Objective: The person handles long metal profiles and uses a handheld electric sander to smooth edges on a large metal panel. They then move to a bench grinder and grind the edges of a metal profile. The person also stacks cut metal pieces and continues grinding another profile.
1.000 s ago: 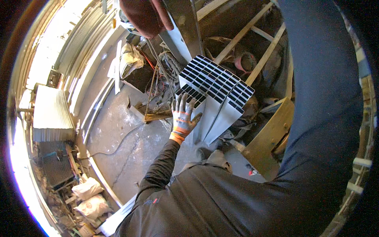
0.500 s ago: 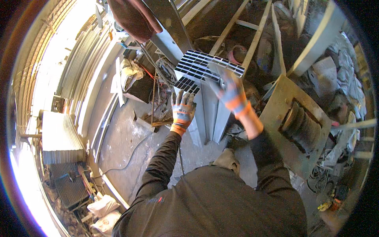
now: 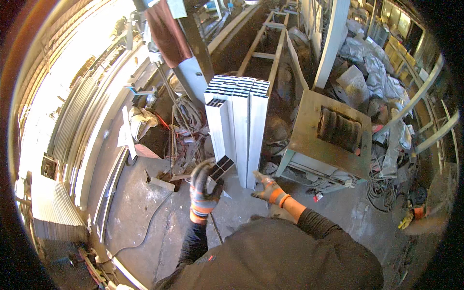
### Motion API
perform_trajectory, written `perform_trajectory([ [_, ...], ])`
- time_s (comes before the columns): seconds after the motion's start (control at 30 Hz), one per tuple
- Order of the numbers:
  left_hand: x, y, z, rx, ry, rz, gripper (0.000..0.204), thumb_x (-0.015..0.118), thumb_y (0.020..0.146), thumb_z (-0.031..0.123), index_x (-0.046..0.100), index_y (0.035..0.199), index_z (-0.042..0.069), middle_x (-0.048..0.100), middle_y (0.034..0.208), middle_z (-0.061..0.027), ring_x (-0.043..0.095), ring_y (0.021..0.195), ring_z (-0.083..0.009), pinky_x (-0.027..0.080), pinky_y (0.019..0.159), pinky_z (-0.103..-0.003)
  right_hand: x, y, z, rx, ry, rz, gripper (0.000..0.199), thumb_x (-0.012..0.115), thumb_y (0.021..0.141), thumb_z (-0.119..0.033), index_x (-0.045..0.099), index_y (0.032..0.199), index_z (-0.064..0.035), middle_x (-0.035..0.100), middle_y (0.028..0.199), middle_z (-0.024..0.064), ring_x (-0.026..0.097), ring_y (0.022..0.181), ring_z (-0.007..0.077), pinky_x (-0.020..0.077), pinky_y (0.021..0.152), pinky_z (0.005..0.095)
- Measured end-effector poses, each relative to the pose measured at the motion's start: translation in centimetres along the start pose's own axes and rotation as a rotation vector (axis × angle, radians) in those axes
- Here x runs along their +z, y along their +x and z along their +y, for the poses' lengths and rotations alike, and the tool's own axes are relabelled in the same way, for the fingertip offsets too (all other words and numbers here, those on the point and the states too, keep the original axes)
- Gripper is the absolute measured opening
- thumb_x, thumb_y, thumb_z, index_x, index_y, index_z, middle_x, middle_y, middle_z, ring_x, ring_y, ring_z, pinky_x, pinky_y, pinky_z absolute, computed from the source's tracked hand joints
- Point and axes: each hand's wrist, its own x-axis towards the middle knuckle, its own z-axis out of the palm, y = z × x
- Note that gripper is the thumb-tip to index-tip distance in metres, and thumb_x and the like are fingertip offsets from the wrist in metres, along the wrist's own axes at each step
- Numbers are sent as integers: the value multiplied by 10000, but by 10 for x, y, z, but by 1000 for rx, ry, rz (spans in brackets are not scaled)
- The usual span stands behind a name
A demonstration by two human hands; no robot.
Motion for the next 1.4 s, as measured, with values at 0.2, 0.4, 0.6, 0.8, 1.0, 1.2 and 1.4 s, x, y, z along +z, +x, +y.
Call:
perform_trajectory([
  [0.2, -102, 106, 133, 267, -413, 282, 1023, 884, 920, 31, 347, 1790, 84, 427, 1803, -276, 587, 1543, -435, 523, 1264, -582, 33, -8, -65, -435, 75, -154, 1060, 1051, 843, -421, 519, 1656, 2, 595, 1669, 243, 585, 1550, 284, 502, 1288, 450],
  [0.4, -34, 151, 191, 92, -537, 98, 1040, 791, 1013, 59, 196, 1865, 117, 366, 1842, -267, 575, 1542, -389, 587, 1190, -525, 9, -58, -136, -472, 712, 116, 520, 1006, 888, -49, 753, 1342, -44, 864, 1172, 75, 818, 1087, 179, 692, 953, 346],
  [0.6, 94, -56, 127, -108, 153, -477, 1230, 1001, 864, 415, 331, 1759, -98, 435, 1757, -376, 472, 1611, -551, 411, 1328, -598, -141, -87, -47, -380, 1353, 534, 455, 952, 964, -186, 769, 1334, 5, 846, 1242, 125, 814, 1147, 264, 706, 1005, 457],
  [0.8, 56, -338, 184, -828, 408, -478, 978, 1009, 836, 543, 638, 1513, -57, 772, 1333, -285, 781, 1119, -436, 626, 995, -519, -212, -170, 73, -71, 1395, 880, 490, 971, 948, -262, 770, 1323, -18, 800, 1144, 63, 761, 951, 187, 631, 825, 359],
  [1.0, 64, -393, 271, -1151, 87, -573, 582, 846, 1066, 306, 648, 1514, -9, 840, 1105, -144, 791, 1040, -190, 623, 947, -366, -180, -208, 90, 76, 1359, 950, 525, 969, 952, -263, 757, 1370, -26, 792, 1193, 59, 744, 1041, 174, 605, 892, 322],
  [1.2, 31, -443, 261, -1043, -87, -748, 533, 757, 1138, 399, 679, 1511, 27, 849, 1192, -161, 785, 1086, -222, 610, 953, -406, -100, -221, 81, -219, 1160, 960, 622, 876, 990, -56, 629, 1561, -63, 741, 1383, 108, 729, 1200, 196, 612, 1033, 334],
  [1.4, 15, -470, 291, -1069, -403, -724, 778, 747, 1108, 583, 586, 1633, 31, 818, 1355, -212, 769, 1271, -284, 590, 1091, -432, -71, -267, 108, 6, 684, 1046, 652, 926, 905, -66, 641, 1489, -14, 806, 1266, 116, 777, 1094, 242, 640, 962, 384],
])
